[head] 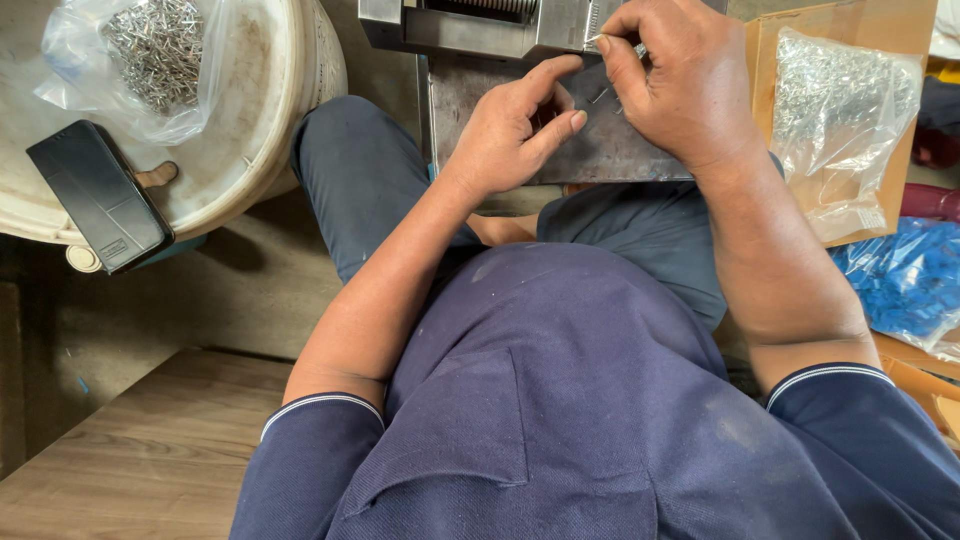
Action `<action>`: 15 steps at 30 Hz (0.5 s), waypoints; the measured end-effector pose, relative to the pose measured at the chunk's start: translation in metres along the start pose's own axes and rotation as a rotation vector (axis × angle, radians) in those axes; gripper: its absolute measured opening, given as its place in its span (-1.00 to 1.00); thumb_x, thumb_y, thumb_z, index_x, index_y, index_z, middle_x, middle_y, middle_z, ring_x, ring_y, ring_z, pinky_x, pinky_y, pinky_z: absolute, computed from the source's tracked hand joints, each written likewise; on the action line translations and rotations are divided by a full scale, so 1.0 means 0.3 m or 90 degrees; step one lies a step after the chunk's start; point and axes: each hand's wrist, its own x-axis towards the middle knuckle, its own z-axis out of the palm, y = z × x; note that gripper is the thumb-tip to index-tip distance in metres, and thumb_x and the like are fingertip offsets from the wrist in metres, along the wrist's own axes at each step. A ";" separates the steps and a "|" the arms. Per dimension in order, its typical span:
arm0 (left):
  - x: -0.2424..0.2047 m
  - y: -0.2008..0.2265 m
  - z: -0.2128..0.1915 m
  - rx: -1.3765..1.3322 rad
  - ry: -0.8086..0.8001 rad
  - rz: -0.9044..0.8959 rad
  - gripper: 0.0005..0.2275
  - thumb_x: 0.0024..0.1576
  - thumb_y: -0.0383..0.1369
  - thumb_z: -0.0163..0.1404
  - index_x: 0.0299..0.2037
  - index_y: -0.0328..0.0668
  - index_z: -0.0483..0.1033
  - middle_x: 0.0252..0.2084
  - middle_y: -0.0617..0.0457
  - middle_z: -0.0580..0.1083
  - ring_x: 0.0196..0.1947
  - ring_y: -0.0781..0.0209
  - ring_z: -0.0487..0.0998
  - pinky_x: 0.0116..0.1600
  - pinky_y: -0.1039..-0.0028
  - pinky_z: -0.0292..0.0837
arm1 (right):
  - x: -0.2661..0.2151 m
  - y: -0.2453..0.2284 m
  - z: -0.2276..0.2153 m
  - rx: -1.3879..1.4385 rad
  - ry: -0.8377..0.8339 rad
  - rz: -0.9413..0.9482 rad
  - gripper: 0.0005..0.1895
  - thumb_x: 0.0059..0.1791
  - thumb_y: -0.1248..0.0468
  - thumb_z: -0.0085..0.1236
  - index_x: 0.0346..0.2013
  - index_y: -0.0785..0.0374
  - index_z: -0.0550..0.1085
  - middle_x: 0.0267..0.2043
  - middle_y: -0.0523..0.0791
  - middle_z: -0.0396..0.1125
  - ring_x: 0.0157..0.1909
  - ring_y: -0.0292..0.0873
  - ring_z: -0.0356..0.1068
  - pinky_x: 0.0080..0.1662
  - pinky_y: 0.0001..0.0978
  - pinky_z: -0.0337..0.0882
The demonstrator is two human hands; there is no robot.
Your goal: The person sits on the floor and uses a bench vise to assemble small metal fasteners. They pick up individual components, place them into the vise jaws, and tighten the screw to secure them together before removing the finished piece.
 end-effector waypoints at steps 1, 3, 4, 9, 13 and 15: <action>-0.001 0.000 -0.002 -0.003 0.000 0.000 -0.60 0.29 -0.35 0.14 0.30 -0.17 0.34 -0.32 0.12 0.53 -0.37 0.31 0.56 -0.18 0.48 0.52 | 0.002 -0.001 0.000 -0.001 0.000 -0.003 -0.94 0.07 0.47 0.23 -0.20 0.33 0.51 -0.23 -0.06 0.44 -0.18 -0.05 0.47 -0.16 -0.28 0.43; -0.001 0.001 -0.002 -0.008 0.000 0.000 -0.60 0.29 -0.35 0.14 0.31 -0.17 0.34 -0.32 0.12 0.53 -0.36 0.31 0.56 -0.18 0.48 0.51 | 0.006 -0.002 -0.001 -0.012 -0.001 -0.010 -0.94 0.08 0.47 0.26 -0.21 0.33 0.52 -0.21 -0.05 0.45 -0.21 -0.04 0.46 -0.18 -0.28 0.43; 0.000 0.000 -0.002 -0.007 0.000 -0.001 -0.60 0.29 -0.35 0.14 0.31 -0.17 0.34 -0.32 0.12 0.53 -0.36 0.31 0.56 -0.18 0.48 0.51 | 0.007 -0.003 -0.001 -0.015 -0.003 -0.013 -0.93 0.08 0.46 0.27 -0.21 0.32 0.52 -0.22 -0.06 0.44 -0.20 -0.04 0.46 -0.17 -0.27 0.43; 0.001 0.001 0.001 0.001 0.003 -0.002 -0.60 0.29 -0.34 0.14 0.30 -0.17 0.34 -0.32 0.12 0.53 -0.36 0.31 0.56 -0.18 0.48 0.51 | -0.006 -0.001 0.004 -0.018 0.013 -0.026 -0.92 0.08 0.48 0.25 -0.16 0.33 0.52 -0.22 -0.05 0.44 -0.15 -0.02 0.46 -0.13 -0.25 0.44; -0.002 0.002 0.001 0.017 0.011 0.007 -0.60 0.29 -0.33 0.15 0.30 -0.17 0.35 -0.32 0.10 0.54 -0.34 0.26 0.57 -0.15 0.45 0.52 | -0.055 0.012 0.018 0.066 0.054 0.028 -0.88 0.10 0.52 0.16 -0.07 0.39 0.50 -0.11 0.00 0.42 -0.13 -0.03 0.48 -0.07 -0.28 0.46; -0.001 0.001 -0.001 0.026 0.016 0.014 -0.59 0.29 -0.33 0.15 0.30 -0.17 0.34 -0.31 0.08 0.54 -0.32 0.23 0.58 -0.13 0.43 0.52 | -0.091 0.025 0.030 0.089 0.075 0.081 -0.93 0.12 0.53 0.20 -0.11 0.42 0.50 -0.14 0.02 0.41 -0.19 -0.02 0.46 -0.15 -0.29 0.44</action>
